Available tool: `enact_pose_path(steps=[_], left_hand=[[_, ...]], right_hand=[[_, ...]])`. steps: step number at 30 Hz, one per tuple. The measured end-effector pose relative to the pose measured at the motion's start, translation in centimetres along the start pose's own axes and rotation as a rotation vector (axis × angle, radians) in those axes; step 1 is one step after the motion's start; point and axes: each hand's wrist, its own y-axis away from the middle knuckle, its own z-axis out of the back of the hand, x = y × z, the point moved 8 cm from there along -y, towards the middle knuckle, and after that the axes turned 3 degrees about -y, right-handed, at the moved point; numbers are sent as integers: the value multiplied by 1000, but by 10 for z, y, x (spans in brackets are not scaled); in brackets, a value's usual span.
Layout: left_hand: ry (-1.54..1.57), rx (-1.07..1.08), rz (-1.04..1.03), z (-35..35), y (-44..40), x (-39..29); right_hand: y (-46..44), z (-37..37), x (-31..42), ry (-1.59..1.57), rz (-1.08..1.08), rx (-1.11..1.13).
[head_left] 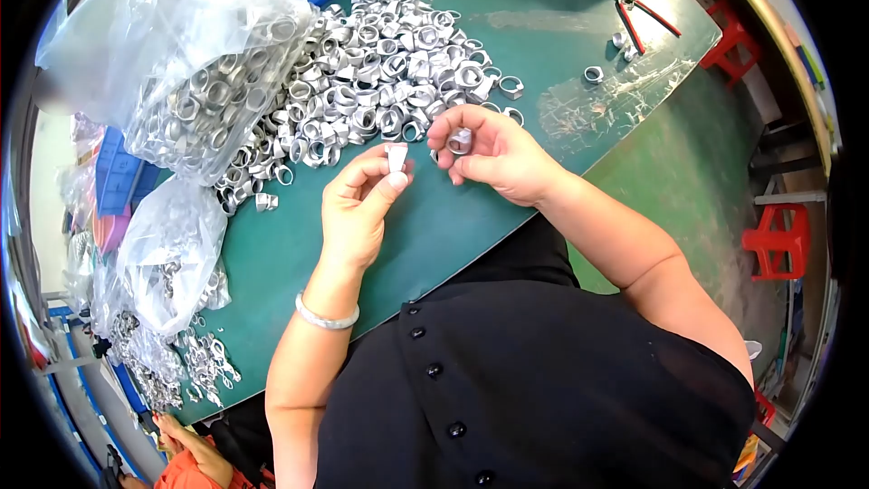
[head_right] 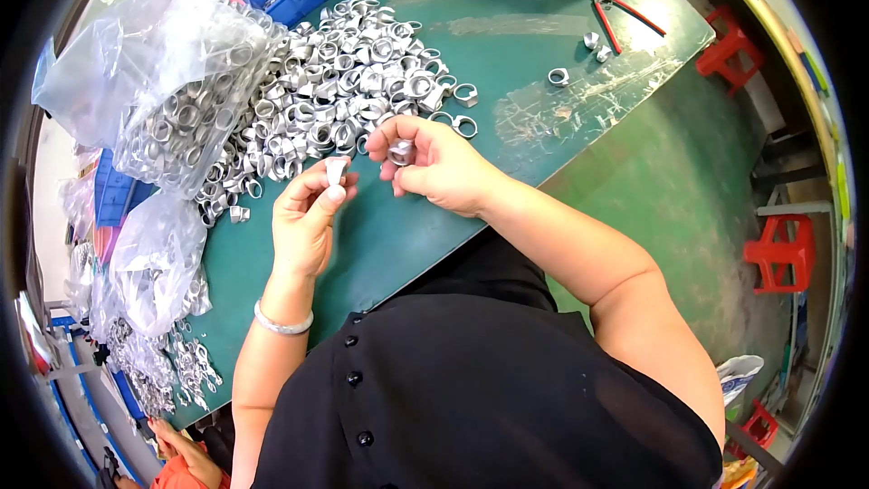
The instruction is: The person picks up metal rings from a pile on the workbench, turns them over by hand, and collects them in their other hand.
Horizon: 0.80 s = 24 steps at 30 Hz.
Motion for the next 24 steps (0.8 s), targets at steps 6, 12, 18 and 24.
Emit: enact_pose_path(steps=[6,12,18,24], left_hand=[[50,83,-111,-5,9,-8],[53,90,-216,-13,20,-18],[121,45,-164,-13,24,-15],[586,135,234,-28,29,6]], right_hand=[[-1,-22,14,406,112,30],[-1,-36,21,594,219,51],[6,-52,34,752,407,44],[9,-58,20,797,401,54]])
